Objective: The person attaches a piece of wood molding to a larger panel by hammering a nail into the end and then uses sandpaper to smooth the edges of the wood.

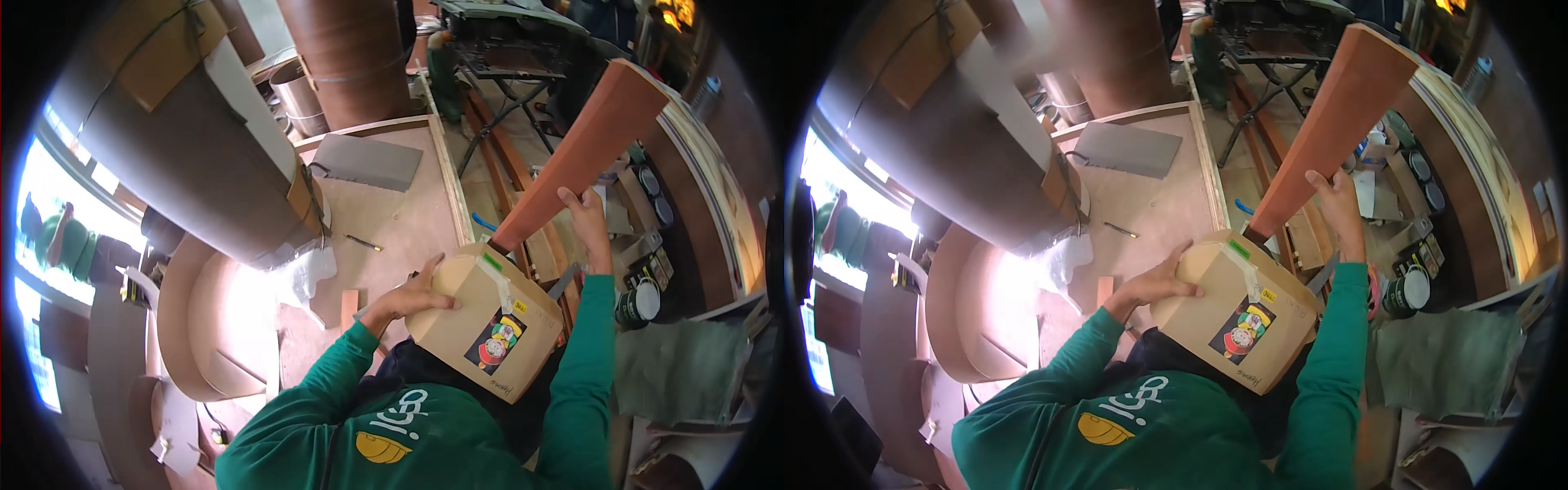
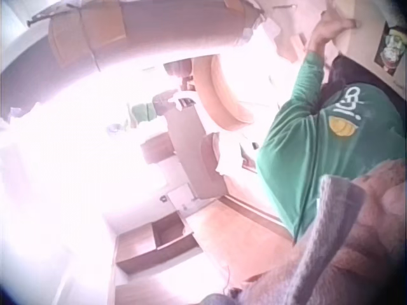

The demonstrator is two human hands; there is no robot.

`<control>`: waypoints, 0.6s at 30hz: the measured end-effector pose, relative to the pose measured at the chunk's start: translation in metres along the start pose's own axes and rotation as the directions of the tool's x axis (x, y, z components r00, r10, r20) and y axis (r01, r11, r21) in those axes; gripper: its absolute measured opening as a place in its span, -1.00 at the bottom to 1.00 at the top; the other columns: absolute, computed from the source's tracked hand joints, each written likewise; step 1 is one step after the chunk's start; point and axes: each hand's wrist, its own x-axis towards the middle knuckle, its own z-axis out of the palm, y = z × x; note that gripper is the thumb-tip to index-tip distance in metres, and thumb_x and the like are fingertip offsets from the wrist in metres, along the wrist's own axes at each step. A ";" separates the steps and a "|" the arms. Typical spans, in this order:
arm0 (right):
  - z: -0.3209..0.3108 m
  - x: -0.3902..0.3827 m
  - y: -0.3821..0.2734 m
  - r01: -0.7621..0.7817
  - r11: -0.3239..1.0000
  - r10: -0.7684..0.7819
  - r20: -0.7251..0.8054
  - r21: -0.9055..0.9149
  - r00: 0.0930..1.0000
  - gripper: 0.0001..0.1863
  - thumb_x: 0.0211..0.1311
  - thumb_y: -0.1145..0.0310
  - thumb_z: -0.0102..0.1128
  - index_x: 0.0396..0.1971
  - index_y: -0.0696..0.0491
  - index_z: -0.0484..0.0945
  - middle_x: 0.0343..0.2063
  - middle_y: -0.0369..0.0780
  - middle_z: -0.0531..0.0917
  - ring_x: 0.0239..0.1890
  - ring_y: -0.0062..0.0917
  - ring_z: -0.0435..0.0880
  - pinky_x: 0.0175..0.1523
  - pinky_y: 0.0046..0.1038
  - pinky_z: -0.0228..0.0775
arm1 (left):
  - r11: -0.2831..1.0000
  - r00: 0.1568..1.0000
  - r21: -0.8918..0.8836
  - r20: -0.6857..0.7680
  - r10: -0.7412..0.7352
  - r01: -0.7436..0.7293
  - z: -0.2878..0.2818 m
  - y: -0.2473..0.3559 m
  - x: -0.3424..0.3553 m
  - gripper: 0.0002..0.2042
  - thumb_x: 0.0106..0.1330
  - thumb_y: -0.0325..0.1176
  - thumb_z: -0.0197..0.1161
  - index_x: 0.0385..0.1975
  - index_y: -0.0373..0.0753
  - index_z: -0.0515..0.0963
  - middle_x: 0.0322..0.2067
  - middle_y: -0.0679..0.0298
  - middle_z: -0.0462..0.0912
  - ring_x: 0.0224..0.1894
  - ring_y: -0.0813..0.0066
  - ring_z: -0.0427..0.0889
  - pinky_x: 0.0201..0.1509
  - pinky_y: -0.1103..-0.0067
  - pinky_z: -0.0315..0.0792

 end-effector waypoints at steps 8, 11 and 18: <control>0.002 0.009 0.001 0.014 0.996 -0.011 0.031 -0.086 0.999 -0.48 0.43 0.24 0.34 0.21 0.27 0.51 0.11 -0.15 0.67 0.15 -0.48 0.59 0.32 -0.42 0.32 | 0.936 0.972 -0.290 -0.178 0.154 -0.201 -0.034 -0.029 -0.045 0.02 0.11 -0.18 0.54 0.53 -0.32 0.08 0.30 0.05 0.45 0.35 0.17 0.45 0.47 0.32 0.31; 0.006 0.019 0.000 0.009 0.994 -0.005 0.036 -0.112 0.999 -0.44 0.43 0.17 0.35 0.24 0.25 0.51 0.13 -0.19 0.66 0.15 -0.51 0.57 0.34 -0.42 0.30 | 0.866 0.906 -0.387 -0.393 0.156 -0.317 -0.088 -0.066 -0.124 -0.05 0.14 -0.11 0.51 0.49 -0.32 0.17 0.22 0.05 0.54 0.22 0.25 0.58 0.32 0.34 0.50; -0.030 0.039 0.028 0.016 0.979 -0.001 0.072 -0.203 0.997 -0.35 0.46 0.09 0.31 0.33 0.25 0.45 0.21 -0.11 0.57 0.22 -0.44 0.56 0.35 -0.32 0.41 | 0.821 0.467 -0.443 -0.847 -0.253 -0.359 -0.092 -0.192 -0.464 -0.29 0.36 -0.09 0.34 0.42 -0.31 0.29 0.23 0.15 0.56 0.22 0.33 0.60 0.30 0.33 0.54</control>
